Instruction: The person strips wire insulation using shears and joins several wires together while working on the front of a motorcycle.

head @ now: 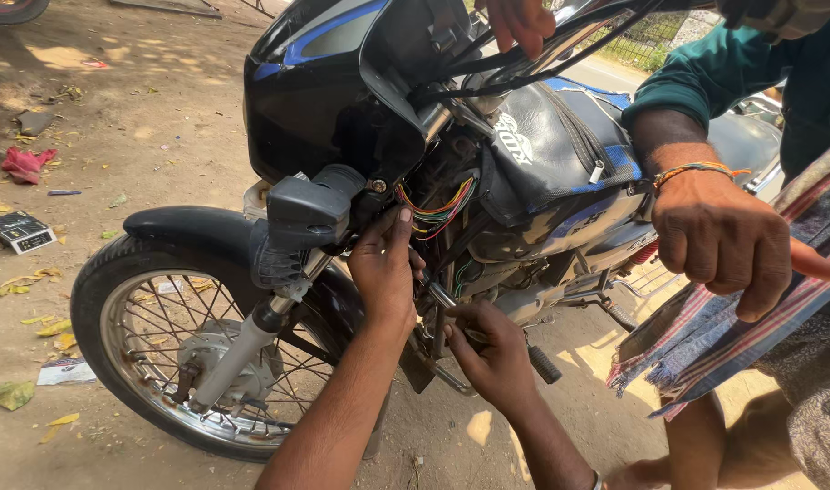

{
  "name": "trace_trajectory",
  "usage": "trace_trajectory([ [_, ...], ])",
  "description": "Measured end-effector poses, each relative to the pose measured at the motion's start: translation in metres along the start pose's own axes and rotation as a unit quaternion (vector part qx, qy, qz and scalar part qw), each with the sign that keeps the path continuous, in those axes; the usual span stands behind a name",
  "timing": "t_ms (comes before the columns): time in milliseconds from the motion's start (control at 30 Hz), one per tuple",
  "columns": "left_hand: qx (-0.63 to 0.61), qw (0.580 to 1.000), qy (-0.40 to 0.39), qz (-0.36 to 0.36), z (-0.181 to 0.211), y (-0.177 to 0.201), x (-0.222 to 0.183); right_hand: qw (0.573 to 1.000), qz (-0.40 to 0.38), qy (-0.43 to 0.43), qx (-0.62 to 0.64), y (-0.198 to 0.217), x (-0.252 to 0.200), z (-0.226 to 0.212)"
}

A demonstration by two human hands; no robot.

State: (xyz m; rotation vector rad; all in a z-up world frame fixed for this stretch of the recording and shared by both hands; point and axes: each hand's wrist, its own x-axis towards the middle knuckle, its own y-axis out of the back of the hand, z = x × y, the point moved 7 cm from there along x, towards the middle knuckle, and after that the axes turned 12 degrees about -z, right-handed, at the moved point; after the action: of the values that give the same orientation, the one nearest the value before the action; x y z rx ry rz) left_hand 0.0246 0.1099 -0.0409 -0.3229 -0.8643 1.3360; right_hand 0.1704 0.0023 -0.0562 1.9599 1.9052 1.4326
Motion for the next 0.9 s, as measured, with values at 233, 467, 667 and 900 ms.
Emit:
trace_trajectory([
  [233,-0.139,0.986,0.081,0.039,-0.013,-0.002,0.016,0.989,-0.051,0.092,-0.104,0.017,0.043,-0.046],
  [467,-0.288,0.951,0.115,-0.006,-0.028,0.011,0.025,0.829,-0.535,-0.132,-0.097,-0.077,-0.017,0.050],
  [667,-0.298,0.943,0.128,-0.077,-0.019,0.008,0.029,0.663,-0.667,-0.272,-0.205,-0.173,-0.183,0.218],
  [900,-0.325,0.921,0.204,-0.072,-0.091,0.062,-0.011,0.684,-0.568,-0.429,-0.159,-0.253,-0.366,0.363],
])
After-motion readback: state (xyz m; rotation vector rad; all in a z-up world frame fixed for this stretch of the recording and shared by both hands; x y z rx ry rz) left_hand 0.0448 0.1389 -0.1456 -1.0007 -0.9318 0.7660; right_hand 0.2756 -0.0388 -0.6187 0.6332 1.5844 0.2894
